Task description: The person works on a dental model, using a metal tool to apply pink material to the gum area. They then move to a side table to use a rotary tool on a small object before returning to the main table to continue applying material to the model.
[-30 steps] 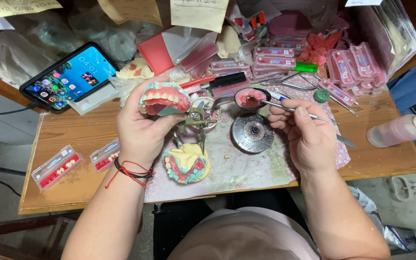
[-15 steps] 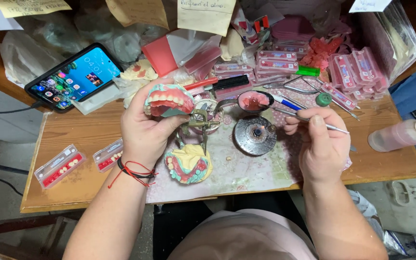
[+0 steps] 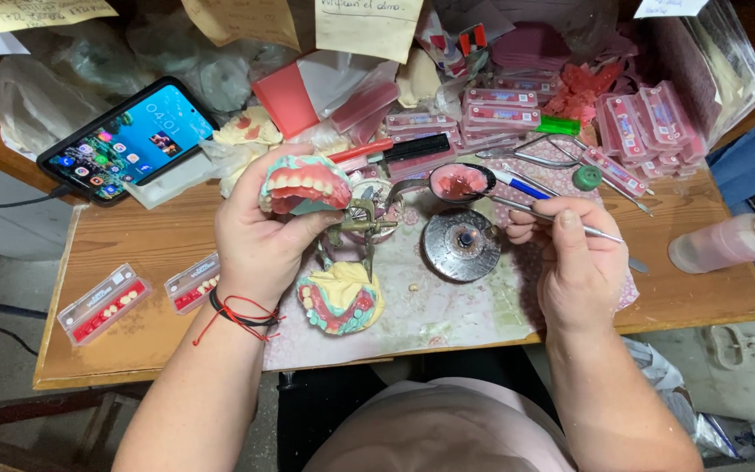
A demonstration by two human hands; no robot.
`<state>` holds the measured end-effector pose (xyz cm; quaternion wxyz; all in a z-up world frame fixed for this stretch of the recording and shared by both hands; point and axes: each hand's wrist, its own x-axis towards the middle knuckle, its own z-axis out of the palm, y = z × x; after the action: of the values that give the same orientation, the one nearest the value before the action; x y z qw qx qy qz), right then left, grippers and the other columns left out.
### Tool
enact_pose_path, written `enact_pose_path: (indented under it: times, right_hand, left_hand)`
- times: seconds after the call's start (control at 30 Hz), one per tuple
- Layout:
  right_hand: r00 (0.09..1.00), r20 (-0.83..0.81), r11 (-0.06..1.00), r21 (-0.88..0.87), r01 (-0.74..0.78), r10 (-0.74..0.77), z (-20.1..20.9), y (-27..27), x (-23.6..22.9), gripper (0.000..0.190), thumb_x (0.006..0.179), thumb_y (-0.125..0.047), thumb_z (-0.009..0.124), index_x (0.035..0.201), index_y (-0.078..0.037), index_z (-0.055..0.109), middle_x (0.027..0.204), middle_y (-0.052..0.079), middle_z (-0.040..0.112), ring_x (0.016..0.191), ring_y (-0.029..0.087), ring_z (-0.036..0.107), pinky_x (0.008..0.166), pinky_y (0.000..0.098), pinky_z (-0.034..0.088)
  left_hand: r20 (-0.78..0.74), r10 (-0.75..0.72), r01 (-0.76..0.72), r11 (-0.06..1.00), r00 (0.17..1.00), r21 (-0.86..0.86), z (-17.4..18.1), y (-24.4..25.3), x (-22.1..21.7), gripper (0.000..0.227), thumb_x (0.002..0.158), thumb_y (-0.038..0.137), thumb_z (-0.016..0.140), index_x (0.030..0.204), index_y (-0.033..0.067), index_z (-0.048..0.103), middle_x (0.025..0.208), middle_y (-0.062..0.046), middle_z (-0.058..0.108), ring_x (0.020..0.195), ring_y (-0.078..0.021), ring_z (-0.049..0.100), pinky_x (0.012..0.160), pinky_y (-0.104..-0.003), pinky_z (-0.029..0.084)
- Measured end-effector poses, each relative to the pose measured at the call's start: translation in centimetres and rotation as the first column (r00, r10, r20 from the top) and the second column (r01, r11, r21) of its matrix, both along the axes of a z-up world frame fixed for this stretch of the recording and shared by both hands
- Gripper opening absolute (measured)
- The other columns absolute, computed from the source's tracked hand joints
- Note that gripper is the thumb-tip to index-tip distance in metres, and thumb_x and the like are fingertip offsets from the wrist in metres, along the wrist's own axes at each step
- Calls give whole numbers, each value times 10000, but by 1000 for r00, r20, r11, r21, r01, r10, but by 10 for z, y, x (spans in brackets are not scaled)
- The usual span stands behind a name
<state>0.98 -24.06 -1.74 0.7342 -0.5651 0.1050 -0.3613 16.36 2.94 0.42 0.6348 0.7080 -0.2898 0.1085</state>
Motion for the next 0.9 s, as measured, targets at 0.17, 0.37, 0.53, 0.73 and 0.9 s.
enact_pose_path:
  times: [0.17,0.37,0.53,0.73,0.9]
  right_hand:
    - [999,-26,999,31,-21,22,-1,0,-3,280,1018,-307,670,1104,-41,657,938,194,736,832,259,753,816,341,650]
    - [997,10,994,77,-73,73,-7,-9,-2,309,1003,-300,673,1128,-18,661,978,258,736,865,332,769,814,377,662]
    - [992,68,987,116,-112,104,-5,-8,-3,302,1008,-284,676,1117,-2,671,979,248,741,841,333,767,795,372,671]
    - [983,115,982,99,-158,146,-24,17,-23,320,1015,-322,697,1072,-10,657,938,296,713,794,385,749,760,432,659]
    - [891,221,918,-83,-389,397,-26,59,-37,219,1053,-176,628,1073,37,675,1029,237,736,847,359,783,788,440,693]
  left_hand:
    - [-25,19,-18,1000,1000,14,4,-1,-2,686,715,83,971,1319,94,647,1162,-17,733,1033,-90,665,1007,-240,534]
    - [-18,3,-3,1000,1000,-4,3,0,-1,667,747,118,953,1333,82,636,1253,-43,714,1093,-105,660,1041,-248,517]
    - [-29,16,-16,1000,999,-9,4,-3,-1,660,748,110,955,1327,86,639,1235,-39,715,1090,-108,660,1041,-247,514]
    - [-35,-47,41,986,998,-162,2,-2,-1,604,820,88,919,1338,57,610,1232,-65,710,1126,-138,669,1051,-268,538]
    - [-89,-70,43,961,994,-274,-7,-1,4,728,782,25,955,1402,73,577,1224,-57,710,1114,-137,673,1036,-281,576]
